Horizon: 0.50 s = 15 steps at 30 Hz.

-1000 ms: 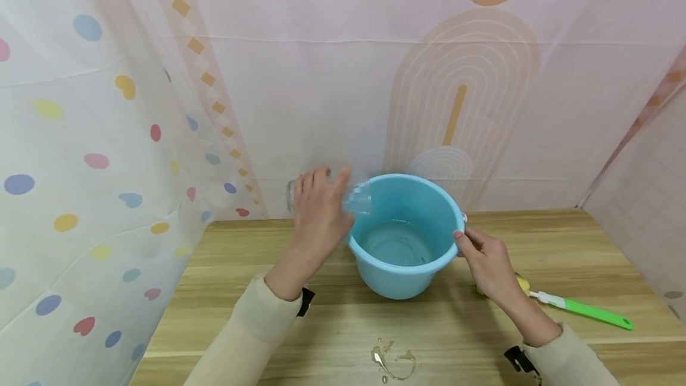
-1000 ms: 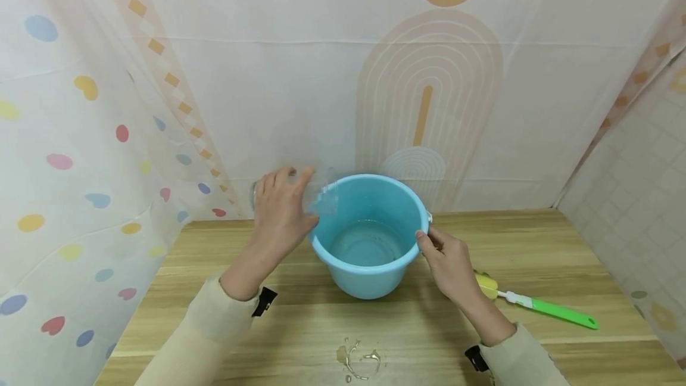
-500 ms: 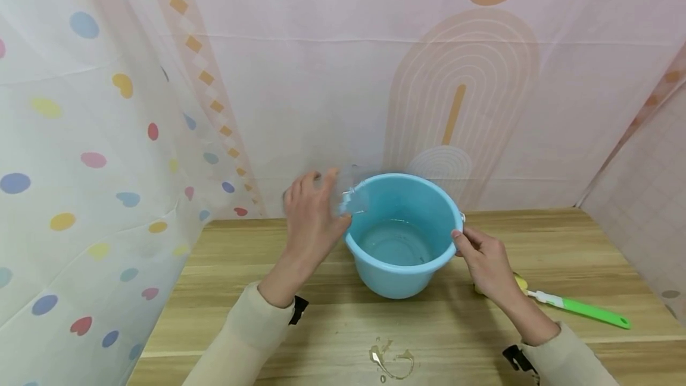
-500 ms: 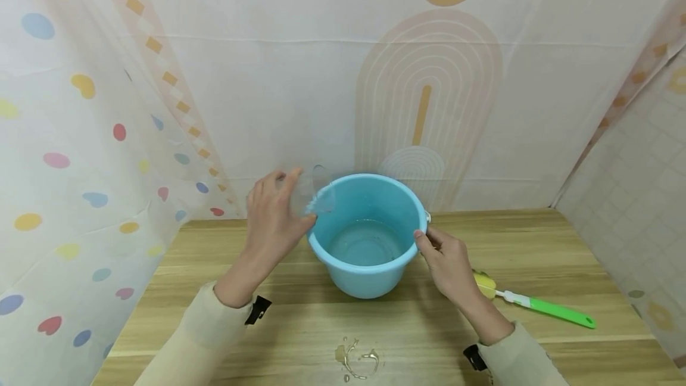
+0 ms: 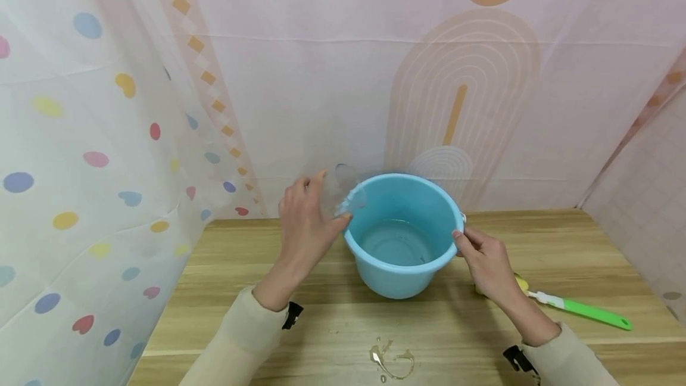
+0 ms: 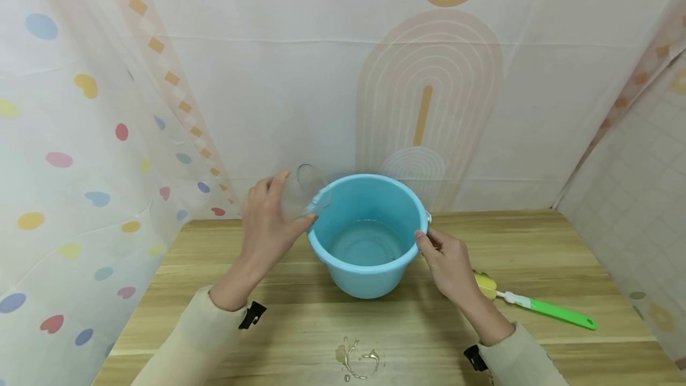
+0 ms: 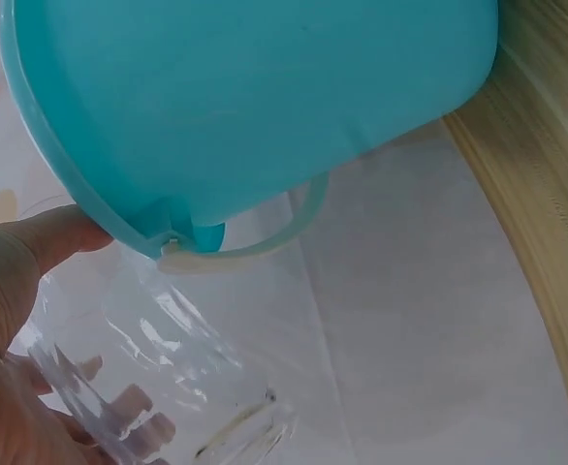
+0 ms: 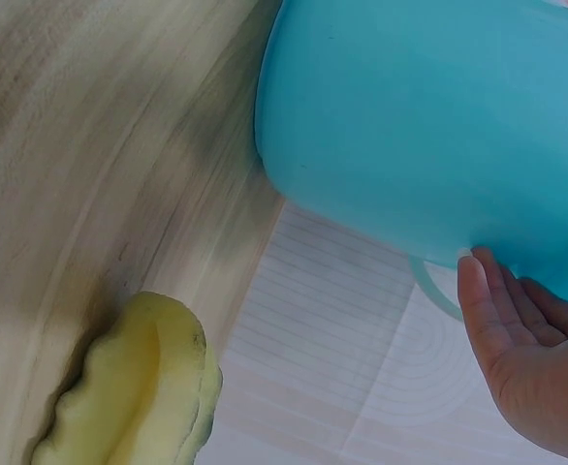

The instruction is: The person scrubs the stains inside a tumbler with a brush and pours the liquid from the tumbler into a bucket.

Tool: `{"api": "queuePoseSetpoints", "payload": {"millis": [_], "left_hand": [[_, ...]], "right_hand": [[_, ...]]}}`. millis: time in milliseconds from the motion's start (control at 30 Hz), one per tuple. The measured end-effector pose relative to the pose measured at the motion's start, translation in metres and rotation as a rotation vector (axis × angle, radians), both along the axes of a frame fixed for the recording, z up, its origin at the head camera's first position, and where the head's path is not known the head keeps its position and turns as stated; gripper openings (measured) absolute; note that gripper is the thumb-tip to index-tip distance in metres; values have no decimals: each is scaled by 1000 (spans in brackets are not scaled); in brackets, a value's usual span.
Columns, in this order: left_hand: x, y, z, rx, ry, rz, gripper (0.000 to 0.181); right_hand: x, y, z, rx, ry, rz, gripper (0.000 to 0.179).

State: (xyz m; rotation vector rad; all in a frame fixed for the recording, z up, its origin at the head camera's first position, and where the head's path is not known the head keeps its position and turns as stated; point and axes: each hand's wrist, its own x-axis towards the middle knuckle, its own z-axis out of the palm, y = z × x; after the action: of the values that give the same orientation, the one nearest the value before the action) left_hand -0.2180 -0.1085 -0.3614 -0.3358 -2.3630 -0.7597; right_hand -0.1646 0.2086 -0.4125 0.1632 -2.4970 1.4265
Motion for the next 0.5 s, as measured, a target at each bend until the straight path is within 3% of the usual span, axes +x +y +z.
{"api": "queuePoseSetpoints", "payload": {"millis": [500], "left_hand": [[3,-15,-10,161,-83,-10,84]], "right_hand": [[-2,-1,-3,2,3,-3,40]]}}
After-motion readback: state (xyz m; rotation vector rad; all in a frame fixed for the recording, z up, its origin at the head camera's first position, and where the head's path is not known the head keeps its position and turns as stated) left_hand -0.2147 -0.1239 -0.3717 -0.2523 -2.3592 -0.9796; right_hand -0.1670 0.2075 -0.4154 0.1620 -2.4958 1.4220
